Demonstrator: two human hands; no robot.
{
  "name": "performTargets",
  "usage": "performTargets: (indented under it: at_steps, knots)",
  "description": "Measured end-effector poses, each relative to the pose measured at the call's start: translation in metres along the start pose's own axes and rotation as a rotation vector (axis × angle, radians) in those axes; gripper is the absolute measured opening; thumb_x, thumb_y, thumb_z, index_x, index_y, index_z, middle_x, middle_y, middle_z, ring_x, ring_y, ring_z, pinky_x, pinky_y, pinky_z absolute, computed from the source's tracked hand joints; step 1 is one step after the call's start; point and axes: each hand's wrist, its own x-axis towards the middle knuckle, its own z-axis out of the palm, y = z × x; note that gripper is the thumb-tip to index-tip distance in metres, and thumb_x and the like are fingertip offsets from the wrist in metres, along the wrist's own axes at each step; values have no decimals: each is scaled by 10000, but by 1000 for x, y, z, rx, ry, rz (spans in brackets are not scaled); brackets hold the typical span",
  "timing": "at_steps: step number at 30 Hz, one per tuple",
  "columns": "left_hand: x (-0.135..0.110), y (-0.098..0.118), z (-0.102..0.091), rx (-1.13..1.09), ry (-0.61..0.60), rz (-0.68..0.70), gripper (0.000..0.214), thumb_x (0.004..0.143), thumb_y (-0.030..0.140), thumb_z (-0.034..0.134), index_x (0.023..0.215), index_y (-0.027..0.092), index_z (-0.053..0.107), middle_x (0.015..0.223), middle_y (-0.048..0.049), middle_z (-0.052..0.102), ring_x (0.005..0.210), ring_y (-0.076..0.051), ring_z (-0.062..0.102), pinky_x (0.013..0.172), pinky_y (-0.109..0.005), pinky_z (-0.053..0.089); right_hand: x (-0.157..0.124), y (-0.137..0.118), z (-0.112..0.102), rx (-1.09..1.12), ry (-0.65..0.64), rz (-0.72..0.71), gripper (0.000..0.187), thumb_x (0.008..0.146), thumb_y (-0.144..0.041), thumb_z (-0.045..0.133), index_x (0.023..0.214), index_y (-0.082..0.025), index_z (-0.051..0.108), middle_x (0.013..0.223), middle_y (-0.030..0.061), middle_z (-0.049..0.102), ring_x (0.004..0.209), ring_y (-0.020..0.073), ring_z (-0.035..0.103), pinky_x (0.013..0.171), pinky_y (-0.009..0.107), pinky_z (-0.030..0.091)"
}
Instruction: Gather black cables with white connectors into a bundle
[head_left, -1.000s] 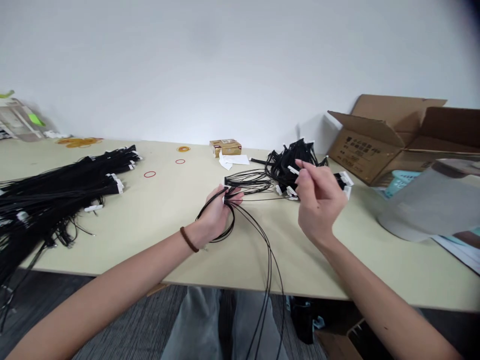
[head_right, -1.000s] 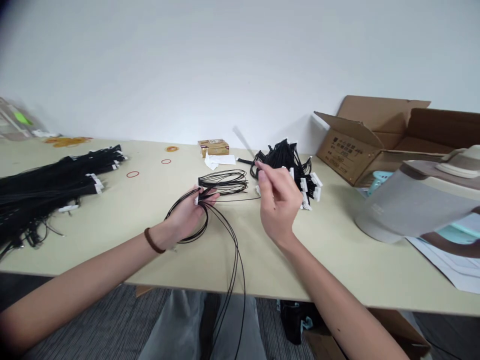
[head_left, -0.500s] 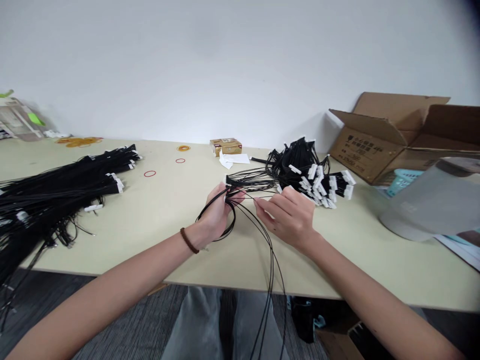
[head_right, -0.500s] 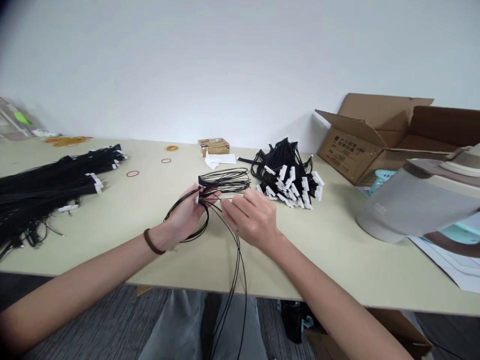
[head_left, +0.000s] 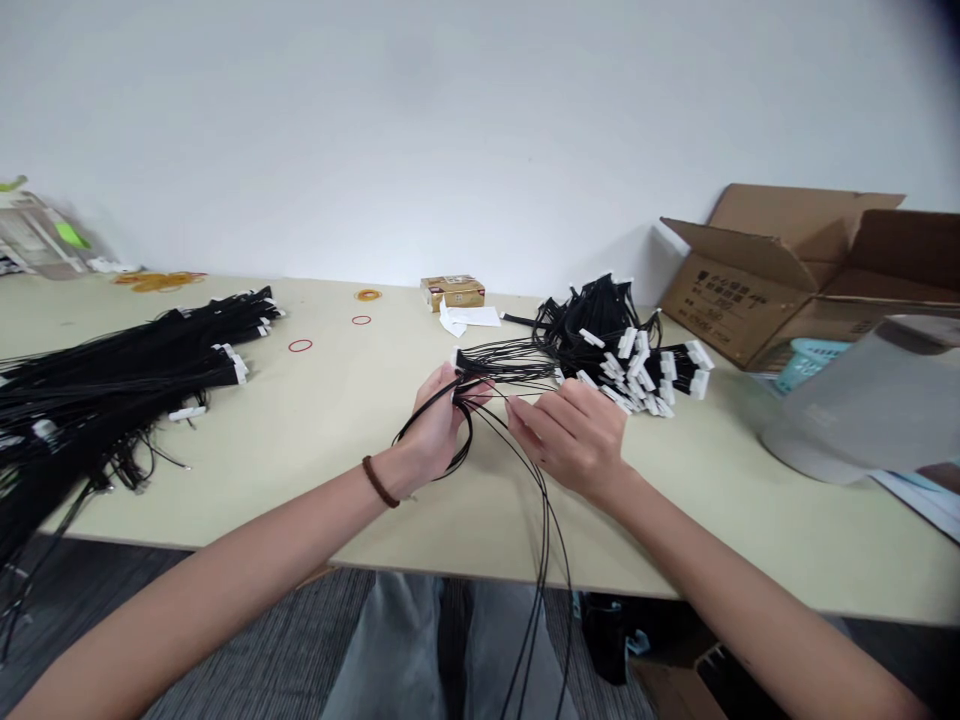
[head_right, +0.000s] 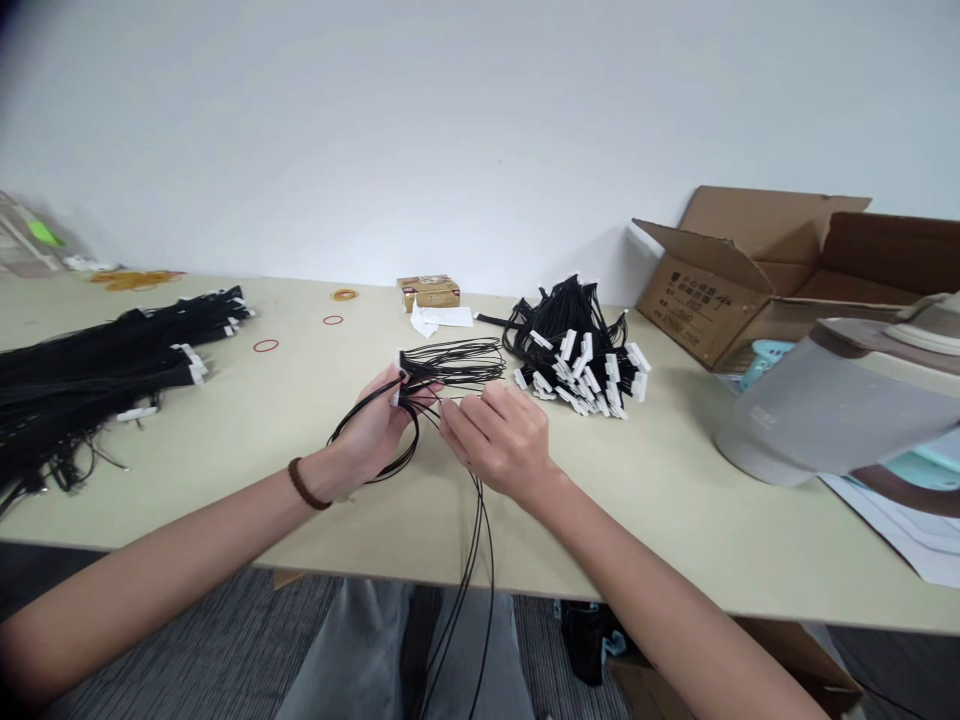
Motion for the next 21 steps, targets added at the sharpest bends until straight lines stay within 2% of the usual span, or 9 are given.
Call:
performTargets:
  at_steps: [7, 21]
  knots:
    - [2, -1, -2, -3, -24, 5, 145, 848, 232, 431, 815, 149, 546, 813, -35, 639, 729, -117, 598, 804, -293, 441, -1, -1, 0, -11, -11, -38, 77, 739, -148, 627, 778, -194, 580, 541, -37, 495, 575, 104, 359, 511, 262, 259]
    - [3, -2, -2, 37, -12, 44, 153, 833, 233, 453, 796, 134, 563, 787, -48, 639, 713, -131, 597, 767, -297, 445, 2, 1, -2, -21, -41, -180, 88, 748, -79, 604, 821, -124, 588, 573, -4, 517, 608, 115, 410, 528, 266, 307]
